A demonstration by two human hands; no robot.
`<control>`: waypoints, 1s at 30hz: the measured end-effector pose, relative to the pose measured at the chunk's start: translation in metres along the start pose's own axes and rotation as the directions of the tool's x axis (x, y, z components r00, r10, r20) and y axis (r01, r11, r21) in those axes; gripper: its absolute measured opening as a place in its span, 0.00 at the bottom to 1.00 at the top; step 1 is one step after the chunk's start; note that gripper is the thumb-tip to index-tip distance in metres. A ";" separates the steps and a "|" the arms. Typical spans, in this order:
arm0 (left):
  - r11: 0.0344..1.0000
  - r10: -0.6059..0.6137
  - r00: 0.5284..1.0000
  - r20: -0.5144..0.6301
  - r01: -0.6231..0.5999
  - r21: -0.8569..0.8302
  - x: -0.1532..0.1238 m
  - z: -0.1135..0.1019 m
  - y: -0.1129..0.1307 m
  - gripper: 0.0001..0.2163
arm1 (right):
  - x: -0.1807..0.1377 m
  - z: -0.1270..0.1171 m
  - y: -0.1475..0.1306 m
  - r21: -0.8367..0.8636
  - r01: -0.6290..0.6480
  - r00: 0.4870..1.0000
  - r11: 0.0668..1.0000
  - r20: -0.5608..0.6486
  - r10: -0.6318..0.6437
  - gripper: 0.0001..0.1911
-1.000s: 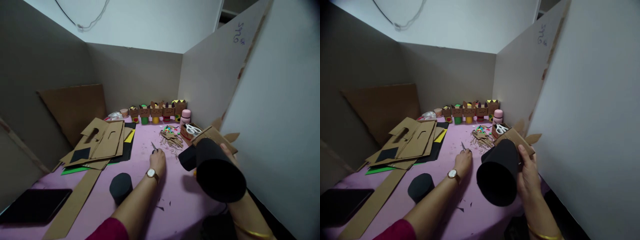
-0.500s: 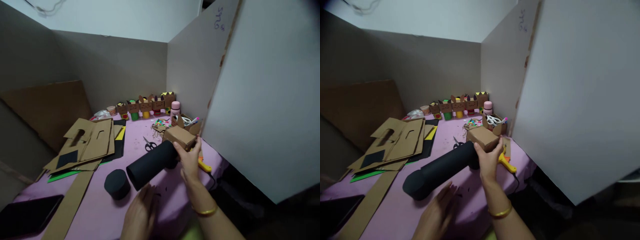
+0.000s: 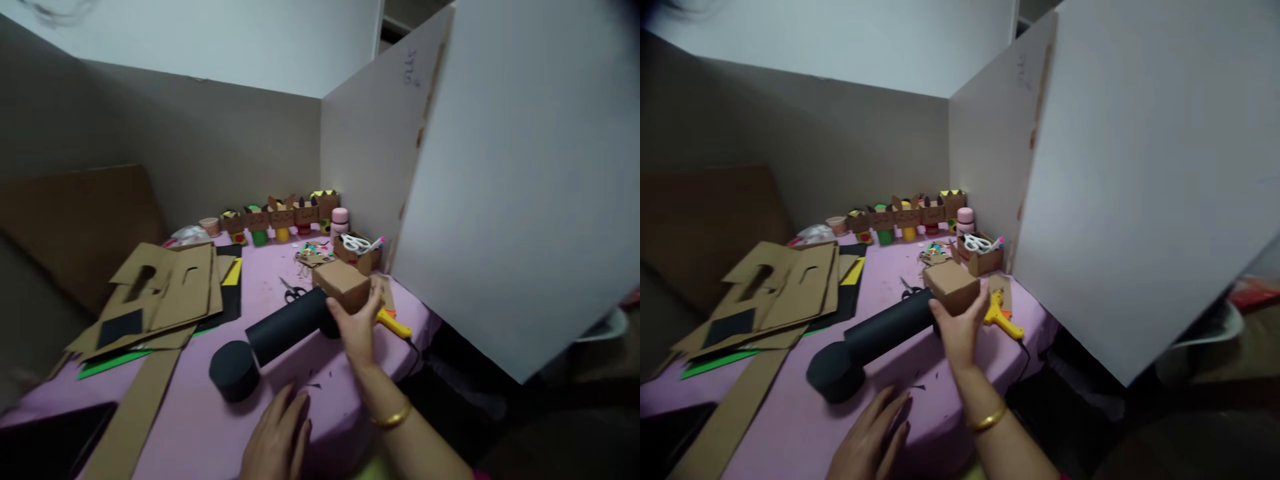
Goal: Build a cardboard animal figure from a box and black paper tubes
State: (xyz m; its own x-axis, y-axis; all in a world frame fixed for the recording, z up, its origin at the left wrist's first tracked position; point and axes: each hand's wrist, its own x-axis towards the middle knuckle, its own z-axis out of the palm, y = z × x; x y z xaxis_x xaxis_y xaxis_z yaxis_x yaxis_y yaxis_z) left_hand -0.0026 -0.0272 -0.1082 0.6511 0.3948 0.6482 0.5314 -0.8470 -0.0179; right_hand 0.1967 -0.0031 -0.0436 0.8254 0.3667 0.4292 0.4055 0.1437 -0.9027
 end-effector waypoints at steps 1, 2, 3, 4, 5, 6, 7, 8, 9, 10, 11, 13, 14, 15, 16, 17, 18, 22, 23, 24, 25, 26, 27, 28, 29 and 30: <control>0.998 -0.038 0.999 -0.006 0.038 -0.040 -0.004 -0.003 0.002 0.13 | 0.000 -0.009 0.003 0.019 -0.009 1.000 1.000 0.021 0.008 0.54; 0.993 -0.084 0.996 -0.025 0.082 -0.086 -0.008 -0.007 0.004 0.12 | 0.002 -0.021 0.008 0.030 -0.014 0.999 0.999 0.043 0.013 0.52; 0.982 -0.146 0.987 -0.063 0.137 -0.128 -0.012 -0.011 0.005 0.12 | 0.006 -0.034 0.015 0.033 -0.014 0.999 0.999 0.049 0.013 0.50; 0.966 -0.226 0.967 -0.122 0.206 -0.158 -0.017 -0.015 0.006 0.13 | 0.011 -0.048 0.025 0.016 -0.012 0.999 1.000 0.040 0.011 0.49; 0.944 -0.312 0.931 -0.191 0.280 -0.176 -0.021 -0.019 0.005 0.14 | 0.018 -0.062 0.035 -0.134 0.027 1.000 0.991 0.004 -0.027 0.48; 0.915 -0.398 0.879 -0.265 0.357 -0.187 -0.024 -0.022 0.002 0.17 | 0.026 -0.076 0.047 -0.311 0.084 0.996 0.947 0.025 -0.081 0.46; 0.879 -0.477 0.818 -0.323 0.433 -0.201 -0.025 -0.024 -0.002 0.22 | 0.034 -0.089 0.058 -0.468 0.161 0.985 0.869 0.131 -0.112 0.42; 0.839 -0.544 0.764 -0.348 0.496 -0.222 -0.025 -0.025 -0.008 0.27 | 0.041 -0.100 0.068 -0.606 0.257 0.953 0.753 0.287 -0.095 0.38; 0.798 -0.602 0.718 -0.348 0.542 -0.263 -0.023 -0.025 -0.014 0.32 | 0.047 -0.108 0.077 -0.710 0.338 0.914 0.618 0.405 -0.034 0.34; 0.742 -0.667 0.693 -0.276 0.583 -0.330 -0.019 -0.024 -0.022 0.38 | 0.050 -0.113 0.084 -0.733 0.365 0.898 0.574 0.441 -0.008 0.30; 0.680 -0.719 0.665 -0.199 0.615 -0.400 -0.015 -0.022 -0.029 0.43 | 0.052 -0.116 0.088 -0.754 0.393 0.881 0.526 0.474 0.021 0.28; 0.566 -0.785 0.614 -0.083 0.657 -0.499 -0.005 -0.017 -0.042 0.48 | 0.052 -0.114 0.093 -0.764 0.413 0.870 0.496 0.492 0.033 0.25; 0.524 -0.796 0.605 -0.029 0.663 -0.535 0.000 -0.015 -0.046 0.50 | 0.051 -0.111 0.094 -0.764 0.427 0.864 0.484 0.503 0.033 0.24; 0.488 -0.802 0.597 0.014 0.668 -0.563 0.003 -0.014 -0.050 0.50 | 0.049 -0.107 0.094 -0.762 0.440 0.857 0.474 0.514 0.030 0.22; 0.456 -0.803 0.593 0.055 0.671 -0.585 0.006 -0.013 -0.051 0.51 | 0.048 -0.103 0.095 -0.759 0.451 0.853 0.470 0.522 0.026 0.21; 0.424 -0.804 0.586 0.097 0.680 -0.598 0.008 -0.014 -0.052 0.52 | 0.048 -0.101 0.096 -0.755 0.459 0.849 0.469 0.527 0.018 0.19; 0.391 -0.806 0.575 0.137 0.693 -0.606 0.009 -0.014 -0.052 0.52 | 0.048 -0.100 0.097 -0.750 0.463 0.848 0.473 0.529 0.008 0.18; 0.299 -0.797 0.547 0.258 0.728 -0.617 0.012 -0.018 -0.050 0.50 | 0.047 -0.107 0.106 -0.735 0.446 0.866 0.511 0.498 -0.041 0.21; 0.293 -0.794 0.545 0.269 0.731 -0.616 0.012 -0.019 -0.050 0.50 | 0.045 -0.111 0.107 -0.731 0.431 0.879 0.529 0.474 -0.062 0.23; 0.291 -0.793 0.544 0.275 0.735 -0.612 0.014 -0.020 -0.050 0.49 | 0.042 -0.116 0.108 -0.720 0.400 0.899 0.567 0.429 -0.089 0.25; 0.293 -0.794 0.541 0.278 0.741 -0.604 0.015 -0.021 -0.049 0.49 | 0.039 -0.122 0.107 -0.706 0.351 0.925 0.615 0.364 -0.111 0.28; 0.298 -0.797 0.537 0.277 0.748 -0.593 0.016 -0.022 -0.049 0.49 | 0.034 -0.127 0.106 -0.665 0.280 0.955 0.692 0.263 -0.134 0.31; 0.305 -0.799 0.535 0.273 0.753 -0.583 0.017 -0.023 -0.048 0.48 | 0.029 -0.133 0.103 -0.613 0.193 0.981 0.766 0.144 -0.132 0.35; 0.313 -0.800 0.537 0.270 0.756 -0.576 0.017 -0.024 -0.047 0.48 | 0.024 -0.139 0.100 -0.557 0.103 0.994 0.824 0.024 -0.107 0.39; 0.318 -0.801 0.537 0.267 0.758 -0.570 0.017 -0.025 -0.047 0.48 | 0.020 -0.145 0.095 -0.502 0.027 0.994 0.865 -0.080 -0.078 0.40; 0.321 -0.803 0.535 0.264 0.760 -0.565 0.016 -0.027 -0.046 0.48 | 0.016 -0.150 0.090 -0.468 -0.030 0.988 0.883 -0.145 -0.043 0.39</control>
State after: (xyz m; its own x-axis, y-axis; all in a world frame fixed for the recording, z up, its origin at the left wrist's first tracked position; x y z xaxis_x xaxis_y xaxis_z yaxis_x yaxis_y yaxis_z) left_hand -0.0313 0.0079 -0.0768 0.0647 0.9849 0.1606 0.3594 -0.1731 0.9170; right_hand 0.3050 -0.1222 -0.1135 0.8555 0.2229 0.4673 0.5168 -0.3141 -0.7964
